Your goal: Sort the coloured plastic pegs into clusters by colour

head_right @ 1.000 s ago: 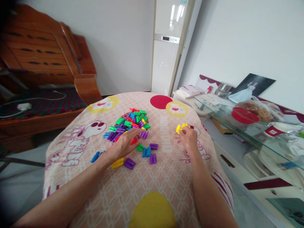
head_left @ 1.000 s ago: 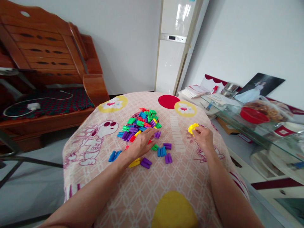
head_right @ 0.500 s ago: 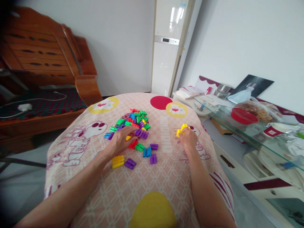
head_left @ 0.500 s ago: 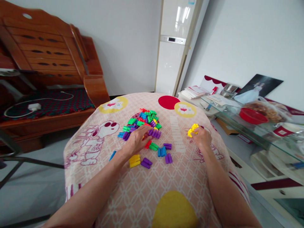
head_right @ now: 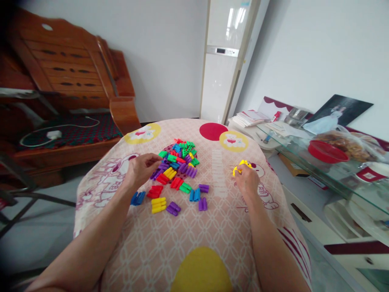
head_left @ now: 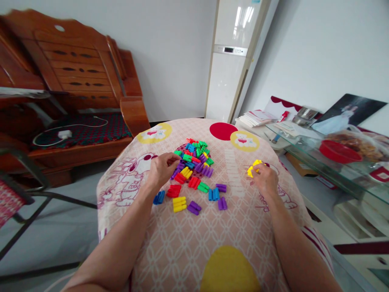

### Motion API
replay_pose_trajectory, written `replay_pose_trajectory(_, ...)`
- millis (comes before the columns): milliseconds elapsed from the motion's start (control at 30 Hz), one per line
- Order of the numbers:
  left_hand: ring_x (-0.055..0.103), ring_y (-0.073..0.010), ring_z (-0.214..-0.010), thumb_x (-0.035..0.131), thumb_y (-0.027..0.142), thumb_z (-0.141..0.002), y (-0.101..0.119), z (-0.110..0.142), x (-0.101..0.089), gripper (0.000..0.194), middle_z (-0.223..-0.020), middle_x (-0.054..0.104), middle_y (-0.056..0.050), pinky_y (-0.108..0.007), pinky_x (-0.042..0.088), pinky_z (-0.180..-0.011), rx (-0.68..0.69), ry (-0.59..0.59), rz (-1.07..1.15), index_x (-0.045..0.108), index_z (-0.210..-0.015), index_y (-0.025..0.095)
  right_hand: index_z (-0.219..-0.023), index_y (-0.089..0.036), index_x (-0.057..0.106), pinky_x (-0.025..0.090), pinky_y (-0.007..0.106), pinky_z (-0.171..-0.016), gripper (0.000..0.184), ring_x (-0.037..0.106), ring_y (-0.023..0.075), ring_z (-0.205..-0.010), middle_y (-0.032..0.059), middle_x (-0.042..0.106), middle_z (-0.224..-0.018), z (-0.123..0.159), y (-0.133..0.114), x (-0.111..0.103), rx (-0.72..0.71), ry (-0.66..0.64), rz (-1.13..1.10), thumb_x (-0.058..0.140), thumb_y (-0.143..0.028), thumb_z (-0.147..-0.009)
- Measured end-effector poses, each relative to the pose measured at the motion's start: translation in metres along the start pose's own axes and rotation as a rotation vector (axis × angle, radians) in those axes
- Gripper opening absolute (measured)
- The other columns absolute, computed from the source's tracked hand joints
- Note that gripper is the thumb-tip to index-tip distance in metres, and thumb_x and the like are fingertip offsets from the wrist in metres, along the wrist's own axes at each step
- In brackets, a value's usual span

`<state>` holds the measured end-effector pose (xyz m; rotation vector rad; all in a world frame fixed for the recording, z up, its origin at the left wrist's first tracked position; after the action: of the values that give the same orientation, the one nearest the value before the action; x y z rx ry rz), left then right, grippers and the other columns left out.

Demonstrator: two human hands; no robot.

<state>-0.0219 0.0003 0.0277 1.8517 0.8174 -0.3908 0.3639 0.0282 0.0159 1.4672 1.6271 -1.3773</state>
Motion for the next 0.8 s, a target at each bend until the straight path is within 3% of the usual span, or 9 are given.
replay_pose_trajectory(167, 0.067, -0.0218, -0.087, 0.060, 0.027, -0.079, 0.004, 0.006, 0.020, 0.020, -0.093, 0.074, -0.006, -0.031, 0.053, -0.079, 0.196, -0.185, -0.252, 0.073, -0.092, 0.022, -0.093, -0.020, 0.076, 0.044, 0.030, -0.067, 0.025, 0.067, 0.0245, -0.079, 0.0099, 0.075, -0.083, 0.002, -0.001, 0.005, -0.067, -0.002, -0.018, 0.057, -0.031, -0.081)
replay_pose_trajectory(300, 0.065, -0.0270, -0.094, 0.062, 0.016, -0.074, 0.003, 0.011, 0.034, 0.023, -0.093, 0.071, -0.009, -0.037, 0.053, -0.081, 0.270, -0.233, -0.415, 0.070, -0.095, 0.021, -0.090, -0.021, 0.076, 0.045, 0.030, -0.069, 0.024, 0.067, 0.0229, -0.076, 0.0079, 0.074, -0.078, 0.005, -0.005, 0.009, -0.114, 0.004, -0.076, 0.056, -0.028, -0.079)
replay_pose_trajectory(467, 0.064, -0.0205, -0.087, 0.057, 0.017, -0.081, 0.019, 0.014, 0.034, 0.018, -0.094, 0.069, -0.006, -0.032, 0.051, -0.077, 0.296, -0.266, -0.212, 0.066, -0.096, 0.020, -0.084, -0.021, 0.074, 0.045, 0.027, -0.067, 0.020, 0.065, 0.0197, -0.069, 0.0045, 0.071, -0.069, 0.020, -0.027, 0.012, -0.249, -0.034, -0.294, 0.056, -0.029, -0.080)
replay_pose_trajectory(667, 0.060, -0.0154, -0.083, 0.058, 0.025, -0.090, 0.059, 0.027, 0.047, 0.010, -0.090, 0.065, -0.004, -0.026, 0.049, -0.074, 0.451, -0.289, 0.052, 0.063, -0.096, 0.020, -0.095, -0.018, 0.074, 0.048, 0.025, -0.061, 0.026, 0.063, 0.0152, -0.064, 0.0024, 0.072, -0.075, 0.051, -0.071, 0.011, -0.451, -0.355, -0.785, 0.062, -0.039, -0.084)
replay_pose_trajectory(800, 0.059, -0.0148, -0.080, 0.059, 0.026, -0.090, 0.071, 0.036, 0.063, 0.008, -0.089, 0.064, -0.003, -0.025, 0.047, -0.069, 0.475, -0.335, 0.111, 0.061, -0.092, 0.019, -0.097, -0.017, 0.074, 0.046, 0.022, -0.056, 0.024, 0.061, 0.0126, -0.060, 0.0000, 0.069, -0.070, 0.063, -0.087, 0.013, -0.474, -0.476, -0.904, 0.063, -0.034, -0.084)
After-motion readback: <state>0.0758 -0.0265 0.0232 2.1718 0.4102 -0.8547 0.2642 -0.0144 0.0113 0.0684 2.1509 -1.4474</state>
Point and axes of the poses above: each hand's wrist, its own z-axis away from the middle knuckle, its own x-axis out of the palm, y = z × x, the point moved 2 cm from there along -z, towards the middle knuckle
